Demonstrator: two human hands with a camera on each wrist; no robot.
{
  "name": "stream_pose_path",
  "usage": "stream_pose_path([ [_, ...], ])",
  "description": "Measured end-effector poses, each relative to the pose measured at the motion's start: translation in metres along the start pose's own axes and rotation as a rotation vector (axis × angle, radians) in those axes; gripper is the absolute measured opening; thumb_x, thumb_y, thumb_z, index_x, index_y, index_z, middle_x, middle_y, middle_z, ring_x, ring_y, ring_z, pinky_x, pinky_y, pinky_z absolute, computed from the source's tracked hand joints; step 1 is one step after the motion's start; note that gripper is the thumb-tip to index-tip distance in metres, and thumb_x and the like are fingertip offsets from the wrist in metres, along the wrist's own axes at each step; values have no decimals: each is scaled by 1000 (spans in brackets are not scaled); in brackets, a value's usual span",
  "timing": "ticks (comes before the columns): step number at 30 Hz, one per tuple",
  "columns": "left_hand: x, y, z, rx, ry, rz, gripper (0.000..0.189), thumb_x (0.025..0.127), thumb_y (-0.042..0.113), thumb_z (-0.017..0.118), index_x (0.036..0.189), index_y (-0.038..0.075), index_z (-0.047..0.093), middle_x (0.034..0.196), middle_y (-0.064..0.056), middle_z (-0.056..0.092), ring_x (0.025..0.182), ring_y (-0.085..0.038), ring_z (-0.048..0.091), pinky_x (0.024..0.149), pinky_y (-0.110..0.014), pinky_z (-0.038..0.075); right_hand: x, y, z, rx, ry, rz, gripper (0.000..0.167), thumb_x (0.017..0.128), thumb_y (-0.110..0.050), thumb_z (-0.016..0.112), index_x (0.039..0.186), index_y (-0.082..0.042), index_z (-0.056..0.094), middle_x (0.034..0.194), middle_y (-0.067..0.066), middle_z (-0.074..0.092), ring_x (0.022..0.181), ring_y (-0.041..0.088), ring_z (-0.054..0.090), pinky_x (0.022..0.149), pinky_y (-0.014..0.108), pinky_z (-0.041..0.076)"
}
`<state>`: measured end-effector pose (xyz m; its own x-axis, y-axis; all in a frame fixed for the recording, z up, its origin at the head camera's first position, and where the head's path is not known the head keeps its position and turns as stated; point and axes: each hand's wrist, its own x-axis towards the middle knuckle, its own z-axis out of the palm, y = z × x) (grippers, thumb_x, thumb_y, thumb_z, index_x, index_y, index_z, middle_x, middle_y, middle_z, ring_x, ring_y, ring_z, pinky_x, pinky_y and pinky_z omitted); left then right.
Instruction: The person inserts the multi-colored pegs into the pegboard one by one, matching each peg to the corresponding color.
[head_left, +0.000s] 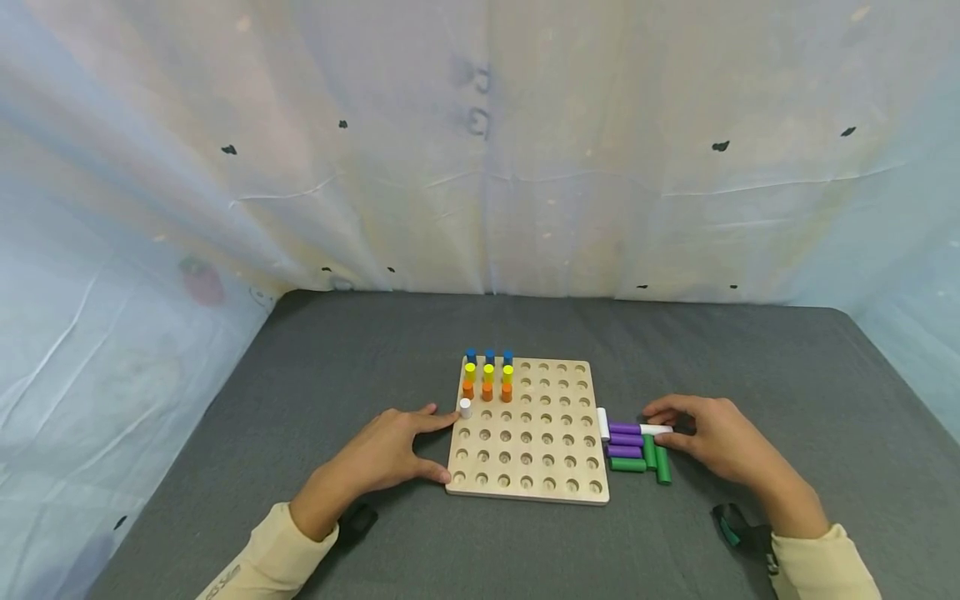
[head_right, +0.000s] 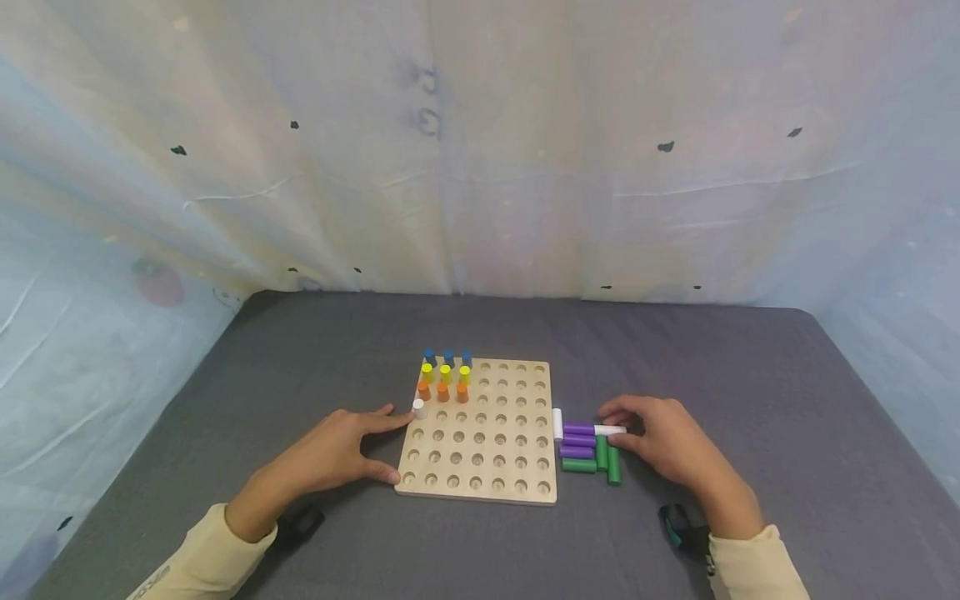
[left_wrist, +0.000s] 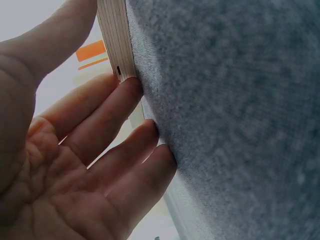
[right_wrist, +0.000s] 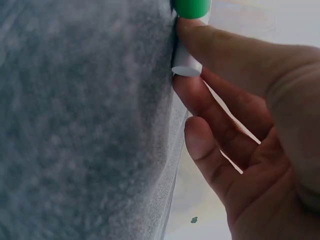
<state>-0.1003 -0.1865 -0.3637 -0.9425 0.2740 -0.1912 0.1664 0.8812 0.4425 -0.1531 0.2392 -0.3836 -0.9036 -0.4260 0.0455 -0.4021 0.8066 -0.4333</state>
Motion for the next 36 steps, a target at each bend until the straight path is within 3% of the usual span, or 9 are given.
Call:
stream_pose_path([
  [4, 0, 0, 0, 6, 0, 0, 82, 67, 45, 87, 141, 33, 56, 147, -18, 51, 135, -40, 51, 105, -56, 45, 0, 1, 0, -6, 3, 0, 29, 85, -18, 78, 113, -21, 72, 97, -12, 74, 91, 12, 69, 80, 42, 54],
  [9, 0, 1, -1, 0, -8, -12, 81, 67, 45, 87, 141, 33, 56, 148, -17, 50, 135, -39, 50, 105, -56, 45, -1, 5, -2, -8, 49, -7, 31, 86, -14, 77, 116, -21, 71, 100, -8, 73, 89, 10, 67, 75, 34, 53],
  [18, -1, 1, -1, -14, -16, -12, 80, 68, 45, 87, 141, 35, 57, 148, -17, 51, 134, -37, 52, 104, -54, 46, -1, 3, 2, 18, 104, -92, 37, 89, -8, 73, 124, -17, 67, 111, -1, 70, 95, 17, 67, 78, 33, 57],
  [29, 1, 3, 0, -12, -7, -25, 80, 67, 43, 89, 140, 34, 57, 149, -14, 51, 137, -34, 51, 107, -57, 43, 12, -20, -2, 78, 91, -68, 28, 94, -17, 70, 121, -17, 67, 115, 1, 72, 99, 21, 70, 83, 46, 57],
  [36, 2, 0, 2, -11, -7, -11, 79, 68, 43, 89, 140, 32, 58, 147, -10, 55, 135, -32, 52, 106, -56, 44, 28, -48, 2, 108, 71, -118, 26, 94, -23, 70, 119, -18, 68, 110, -4, 73, 100, 20, 71, 85, 47, 56],
])
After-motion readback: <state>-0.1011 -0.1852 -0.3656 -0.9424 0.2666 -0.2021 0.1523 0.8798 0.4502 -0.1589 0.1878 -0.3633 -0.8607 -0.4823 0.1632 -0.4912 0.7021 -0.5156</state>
